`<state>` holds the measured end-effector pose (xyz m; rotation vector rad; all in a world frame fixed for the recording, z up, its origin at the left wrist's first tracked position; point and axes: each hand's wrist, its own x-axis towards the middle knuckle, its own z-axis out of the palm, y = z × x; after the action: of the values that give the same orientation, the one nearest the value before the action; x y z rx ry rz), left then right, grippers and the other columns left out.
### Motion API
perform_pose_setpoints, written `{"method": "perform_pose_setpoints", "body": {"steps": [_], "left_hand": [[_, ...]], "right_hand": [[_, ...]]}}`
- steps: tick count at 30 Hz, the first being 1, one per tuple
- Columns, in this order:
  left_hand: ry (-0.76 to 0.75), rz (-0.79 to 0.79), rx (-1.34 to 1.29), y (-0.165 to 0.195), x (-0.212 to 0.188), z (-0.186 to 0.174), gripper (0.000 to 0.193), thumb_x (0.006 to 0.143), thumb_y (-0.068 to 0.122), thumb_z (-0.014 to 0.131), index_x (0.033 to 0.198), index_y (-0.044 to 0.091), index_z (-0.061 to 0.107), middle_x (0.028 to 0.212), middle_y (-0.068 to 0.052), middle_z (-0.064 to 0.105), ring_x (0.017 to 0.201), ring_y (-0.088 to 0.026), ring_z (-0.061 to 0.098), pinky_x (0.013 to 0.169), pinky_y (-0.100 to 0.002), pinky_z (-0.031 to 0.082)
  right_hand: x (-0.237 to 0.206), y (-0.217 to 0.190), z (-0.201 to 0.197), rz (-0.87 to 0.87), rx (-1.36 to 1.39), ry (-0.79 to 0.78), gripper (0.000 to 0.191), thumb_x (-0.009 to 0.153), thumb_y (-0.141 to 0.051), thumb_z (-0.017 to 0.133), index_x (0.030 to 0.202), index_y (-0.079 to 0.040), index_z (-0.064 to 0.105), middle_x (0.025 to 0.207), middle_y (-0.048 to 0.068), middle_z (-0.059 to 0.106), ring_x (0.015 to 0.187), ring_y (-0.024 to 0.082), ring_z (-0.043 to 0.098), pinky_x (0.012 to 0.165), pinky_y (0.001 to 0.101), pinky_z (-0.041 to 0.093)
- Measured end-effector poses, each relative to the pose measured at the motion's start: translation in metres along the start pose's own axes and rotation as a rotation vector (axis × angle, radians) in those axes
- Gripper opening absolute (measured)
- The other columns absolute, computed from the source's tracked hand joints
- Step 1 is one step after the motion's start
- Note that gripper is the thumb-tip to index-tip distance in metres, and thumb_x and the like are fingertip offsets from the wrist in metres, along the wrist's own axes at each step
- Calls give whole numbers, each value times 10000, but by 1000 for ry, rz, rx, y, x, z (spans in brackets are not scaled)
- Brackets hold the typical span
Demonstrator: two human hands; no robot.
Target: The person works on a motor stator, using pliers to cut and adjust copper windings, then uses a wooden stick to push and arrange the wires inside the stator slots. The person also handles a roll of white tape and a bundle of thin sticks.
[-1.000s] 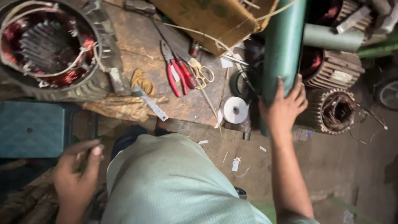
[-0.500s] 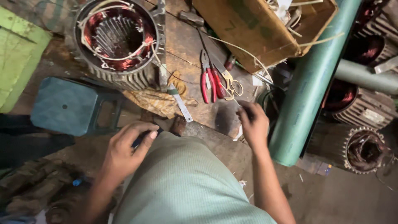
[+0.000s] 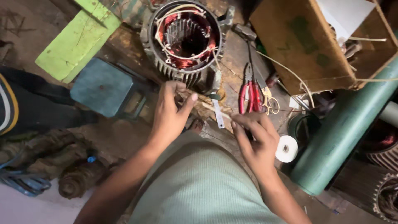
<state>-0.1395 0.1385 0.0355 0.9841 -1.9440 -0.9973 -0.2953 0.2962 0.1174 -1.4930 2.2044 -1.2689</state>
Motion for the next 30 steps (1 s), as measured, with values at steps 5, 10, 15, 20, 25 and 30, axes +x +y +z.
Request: {"method": "perform_pose_setpoints", "body": {"steps": [5, 10, 15, 20, 25, 30], "left_hand": [[-86, -73, -71, -11, 5, 3, 251, 991, 256, 750, 1118, 56, 666, 1046, -104, 742, 974, -277, 719, 866, -400, 563], [-134, 90, 8, -12, 4, -11, 142, 981, 189, 719, 1054, 67, 724, 1034, -77, 730, 967, -299, 672, 859, -413, 554], [-224, 233, 179, -2, 13, -27, 161, 956, 138, 705, 1109, 88, 710, 1064, -58, 690, 1029, -292, 619, 857, -394, 544], [-230, 472, 323, 11, 24, -44, 291, 922, 142, 713, 1212, 156, 737, 1130, -24, 633, 1023, -260, 582, 863, -406, 518], [-469, 688, 285, 13, 36, -51, 348, 826, 154, 697, 1172, 156, 733, 1204, -22, 637, 1115, -246, 589, 892, -433, 529], [-645, 623, -15, 6, 37, -38, 262, 873, 103, 715, 1130, 56, 692, 1157, -85, 646, 1098, -273, 656, 920, -398, 560]], "right_hand": [[37, -5, 37, -17, -59, -36, 197, 912, -3, 765, 1099, -57, 731, 1002, 93, 685, 878, 211, 692, 762, 298, 542], [61, -3, 77, -74, -149, -55, 238, 891, -16, 774, 1124, -57, 745, 960, 119, 651, 852, 275, 666, 744, 357, 532], [60, -2, 86, -47, -70, -75, 262, 888, -6, 745, 1144, -63, 736, 996, 121, 674, 896, 269, 691, 783, 345, 552], [41, -2, 73, 262, 194, -121, 266, 897, 9, 720, 1150, -13, 641, 961, 66, 720, 869, 125, 709, 783, 281, 577], [10, -7, 65, 477, 267, -94, 230, 908, -3, 773, 1087, -12, 629, 926, 40, 739, 853, 77, 710, 743, 248, 593], [-13, -1, 28, 580, 288, -337, 319, 905, -99, 771, 1191, -39, 643, 892, 55, 730, 815, 115, 688, 736, 288, 577]]}}
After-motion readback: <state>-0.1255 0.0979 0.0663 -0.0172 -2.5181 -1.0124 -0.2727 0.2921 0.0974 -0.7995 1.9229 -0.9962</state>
